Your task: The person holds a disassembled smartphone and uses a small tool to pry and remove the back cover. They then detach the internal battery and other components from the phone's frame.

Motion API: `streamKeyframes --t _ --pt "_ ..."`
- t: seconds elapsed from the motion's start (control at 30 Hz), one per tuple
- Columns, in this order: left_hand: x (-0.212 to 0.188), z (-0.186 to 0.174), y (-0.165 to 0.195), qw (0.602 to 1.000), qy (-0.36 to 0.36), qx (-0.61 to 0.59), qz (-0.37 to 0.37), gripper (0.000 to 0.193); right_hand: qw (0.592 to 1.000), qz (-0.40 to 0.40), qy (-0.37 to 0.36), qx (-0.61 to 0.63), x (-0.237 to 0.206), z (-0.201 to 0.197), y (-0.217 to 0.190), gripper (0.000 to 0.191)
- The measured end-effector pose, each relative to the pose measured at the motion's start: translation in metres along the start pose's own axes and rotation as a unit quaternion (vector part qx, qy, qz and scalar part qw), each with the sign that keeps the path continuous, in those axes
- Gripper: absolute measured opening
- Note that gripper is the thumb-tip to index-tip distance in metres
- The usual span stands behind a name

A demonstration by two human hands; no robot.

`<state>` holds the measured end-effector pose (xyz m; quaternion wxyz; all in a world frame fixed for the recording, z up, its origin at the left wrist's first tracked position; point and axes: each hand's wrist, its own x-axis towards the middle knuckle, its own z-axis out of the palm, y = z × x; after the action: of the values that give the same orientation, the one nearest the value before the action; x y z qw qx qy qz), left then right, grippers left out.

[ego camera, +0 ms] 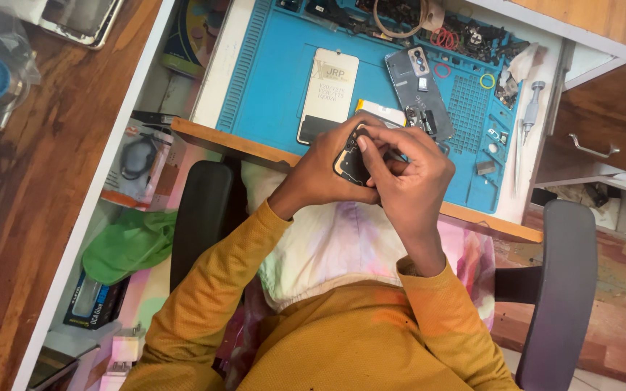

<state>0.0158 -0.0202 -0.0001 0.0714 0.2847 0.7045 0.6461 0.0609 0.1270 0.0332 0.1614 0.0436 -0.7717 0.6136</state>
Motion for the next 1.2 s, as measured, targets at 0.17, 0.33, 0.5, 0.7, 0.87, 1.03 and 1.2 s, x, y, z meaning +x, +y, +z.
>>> streamKeyframes --t 0.17,0.33,0.5,0.7,0.87,1.03,1.2 --pt "-0.002 -0.001 -0.003 1.000 0.000 0.002 0.014 0.068 0.999 -0.029 0.015 -0.016 -0.002 0.005 0.001 0.014" --pt "-0.001 0.000 -0.004 1.000 0.005 -0.001 0.026 0.066 0.999 -0.022 0.012 -0.034 -0.002 0.006 0.003 0.013" --pt "-0.003 0.000 -0.005 1.000 0.003 -0.003 0.004 0.063 0.999 -0.019 -0.027 -0.018 0.001 0.002 0.006 0.014" --pt "-0.003 -0.004 -0.003 1.000 -0.005 0.004 0.012 0.062 0.998 -0.028 -0.044 -0.032 0.000 0.000 0.008 0.013" --pt "-0.002 -0.003 -0.005 1.000 -0.006 -0.006 -0.012 0.067 0.997 -0.023 -0.061 -0.035 -0.002 -0.001 0.008 0.014" --pt "-0.002 -0.003 -0.008 1.000 -0.003 -0.006 -0.013 0.067 0.989 -0.068 -0.081 -0.105 -0.003 -0.005 0.005 0.017" --pt "-0.002 -0.002 -0.007 1.000 0.004 0.015 -0.025 0.065 0.984 -0.095 -0.087 -0.125 -0.003 -0.005 0.002 0.018"
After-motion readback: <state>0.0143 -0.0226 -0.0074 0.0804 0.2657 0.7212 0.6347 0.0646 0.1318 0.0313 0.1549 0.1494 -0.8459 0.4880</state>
